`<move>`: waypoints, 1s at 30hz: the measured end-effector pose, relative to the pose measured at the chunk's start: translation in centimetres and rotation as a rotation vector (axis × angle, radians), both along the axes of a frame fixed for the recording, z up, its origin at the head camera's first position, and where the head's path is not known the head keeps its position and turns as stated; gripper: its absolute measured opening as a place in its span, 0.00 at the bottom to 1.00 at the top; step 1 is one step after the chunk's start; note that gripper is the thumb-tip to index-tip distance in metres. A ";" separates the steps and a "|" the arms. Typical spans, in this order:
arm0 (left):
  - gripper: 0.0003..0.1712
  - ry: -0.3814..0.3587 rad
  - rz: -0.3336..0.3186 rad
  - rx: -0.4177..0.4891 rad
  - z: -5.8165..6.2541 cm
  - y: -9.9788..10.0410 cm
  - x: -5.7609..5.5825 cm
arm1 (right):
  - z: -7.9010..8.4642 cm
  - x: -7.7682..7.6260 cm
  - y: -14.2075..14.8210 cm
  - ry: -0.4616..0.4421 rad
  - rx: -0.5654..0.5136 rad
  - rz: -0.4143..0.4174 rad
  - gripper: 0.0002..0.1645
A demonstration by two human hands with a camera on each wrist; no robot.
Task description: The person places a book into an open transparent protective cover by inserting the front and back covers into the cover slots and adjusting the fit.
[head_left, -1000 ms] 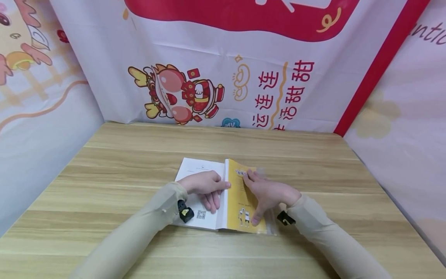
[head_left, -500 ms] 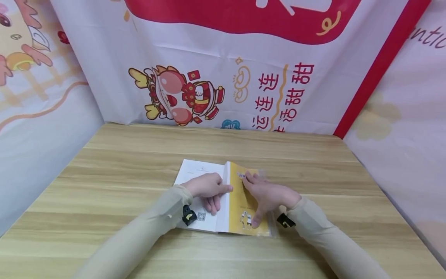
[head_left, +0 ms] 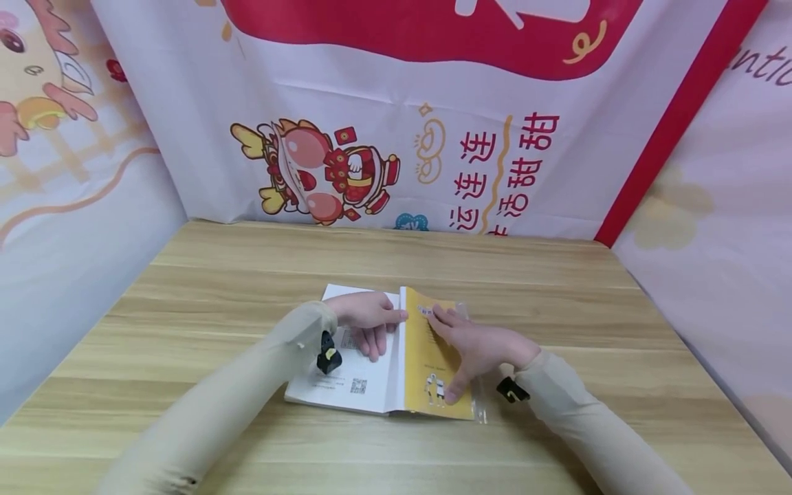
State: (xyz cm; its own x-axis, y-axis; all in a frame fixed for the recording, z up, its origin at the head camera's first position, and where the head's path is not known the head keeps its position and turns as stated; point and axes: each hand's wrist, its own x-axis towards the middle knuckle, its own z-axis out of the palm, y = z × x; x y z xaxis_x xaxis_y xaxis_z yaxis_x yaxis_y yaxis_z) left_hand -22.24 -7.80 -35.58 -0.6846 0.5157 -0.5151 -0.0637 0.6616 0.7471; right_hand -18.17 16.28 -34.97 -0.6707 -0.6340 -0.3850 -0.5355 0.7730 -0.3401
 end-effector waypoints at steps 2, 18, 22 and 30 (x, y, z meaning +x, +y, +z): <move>0.28 -0.025 0.001 0.020 -0.3 -0.1 -0.3 | 0.0 -0.2 0.3 -0.006 -0.014 0.013 0.78; 0.28 -0.081 0.035 0.113 -1.2 -0.6 -1.0 | -0.3 -0.2 0.2 0.054 -0.024 -0.048 0.81; 0.28 -0.078 0.045 0.110 -1.1 -0.6 -0.8 | -0.1 0.0 0.0 0.052 -0.010 -0.084 0.82; 0.27 -0.067 0.053 0.094 -1.1 -0.4 -0.6 | 0.1 0.3 0.0 0.101 0.025 -0.071 0.81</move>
State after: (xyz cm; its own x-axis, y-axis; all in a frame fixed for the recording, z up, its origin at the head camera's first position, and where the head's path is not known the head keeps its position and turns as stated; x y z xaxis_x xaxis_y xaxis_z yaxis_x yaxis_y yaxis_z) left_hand -22.87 -8.23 -36.64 -0.6776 0.5279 -0.5120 -0.1488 0.5833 0.7985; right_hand -17.86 16.26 -34.90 -0.7496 -0.5746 -0.3287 -0.5096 0.8178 -0.2673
